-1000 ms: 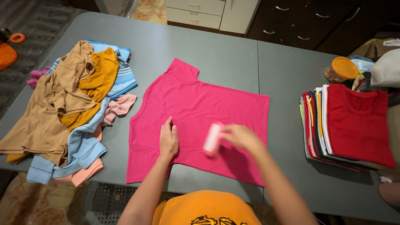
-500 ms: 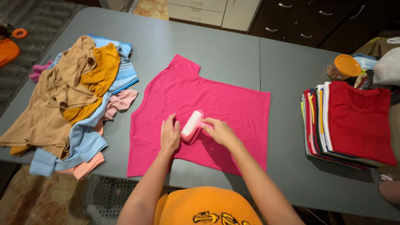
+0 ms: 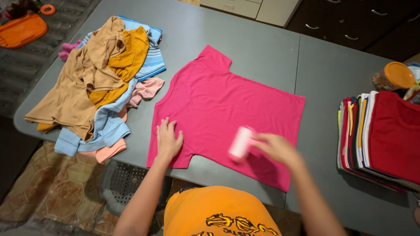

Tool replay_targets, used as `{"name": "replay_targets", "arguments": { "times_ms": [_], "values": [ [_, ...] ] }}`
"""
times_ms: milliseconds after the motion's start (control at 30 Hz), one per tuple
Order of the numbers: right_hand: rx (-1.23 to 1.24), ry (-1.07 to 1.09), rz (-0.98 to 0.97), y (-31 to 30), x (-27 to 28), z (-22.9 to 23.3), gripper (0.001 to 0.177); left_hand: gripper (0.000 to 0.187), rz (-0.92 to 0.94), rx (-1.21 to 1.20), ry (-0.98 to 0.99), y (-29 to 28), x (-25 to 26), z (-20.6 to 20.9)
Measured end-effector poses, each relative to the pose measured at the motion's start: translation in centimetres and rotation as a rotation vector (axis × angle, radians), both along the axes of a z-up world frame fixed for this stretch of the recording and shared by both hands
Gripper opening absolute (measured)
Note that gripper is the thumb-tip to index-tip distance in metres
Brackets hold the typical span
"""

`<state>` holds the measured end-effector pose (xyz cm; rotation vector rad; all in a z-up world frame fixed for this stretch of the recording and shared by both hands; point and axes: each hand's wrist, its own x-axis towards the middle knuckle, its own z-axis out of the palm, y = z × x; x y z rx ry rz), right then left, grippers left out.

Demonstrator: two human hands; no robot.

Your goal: The person uses a pink lint roller to remove lint from a pink t-shirt laid flat on a table, then folds the shirt and places it on a stack. They repeat the process with a mustard-colored t-shirt, rolling it thoroughly before folding it.

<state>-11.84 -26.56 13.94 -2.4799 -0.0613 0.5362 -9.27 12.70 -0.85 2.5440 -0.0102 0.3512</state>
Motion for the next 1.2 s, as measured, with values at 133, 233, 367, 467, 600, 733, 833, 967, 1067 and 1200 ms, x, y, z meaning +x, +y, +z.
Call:
{"name": "replay_targets", "arguments": {
  "times_ms": [133,233,367,467,600,733,833,967,1067,1200],
  "values": [
    [0.304,-0.186,0.085,11.7,5.1,-3.7,0.042,0.049,0.030,0.040,-0.027,0.6,0.1,-0.6],
    [0.321,-0.120,0.065,15.7,6.7,-4.0,0.045,0.043,0.055,0.023,-0.011,1.1,0.4,-0.5],
    [0.205,-0.087,0.139,11.2,6.1,-3.5,0.045,0.041,0.169,-0.030,0.047,2.0,-0.8,0.9],
    [0.001,-0.006,0.197,3.0,3.6,-0.9,0.043,0.048,0.237,-0.120,-0.058,3.5,-2.6,1.8],
    [-0.415,0.180,0.158,-0.1,2.0,2.2,0.041,0.057,0.309,-0.373,0.076,5.2,-4.9,2.0],
    [-0.296,0.087,0.207,5.6,4.2,1.5,0.044,0.062,0.305,-0.383,0.100,5.6,-5.4,2.6],
    [0.040,-0.121,0.212,13.7,5.6,-0.6,0.045,0.063,0.325,-0.430,0.189,5.7,-5.0,3.4],
    [0.206,-0.082,0.108,20.2,5.5,-1.6,0.045,0.059,0.280,-0.357,0.039,5.0,-3.7,3.6],
    [0.314,-0.113,0.080,18.2,4.3,-2.2,0.045,0.057,0.236,-0.271,-0.125,3.6,-2.5,4.0],
    [0.235,-0.095,0.055,9.1,0.3,-2.7,0.043,0.053,0.133,-0.304,-0.087,0.8,-1.4,4.7]
  ]
}}
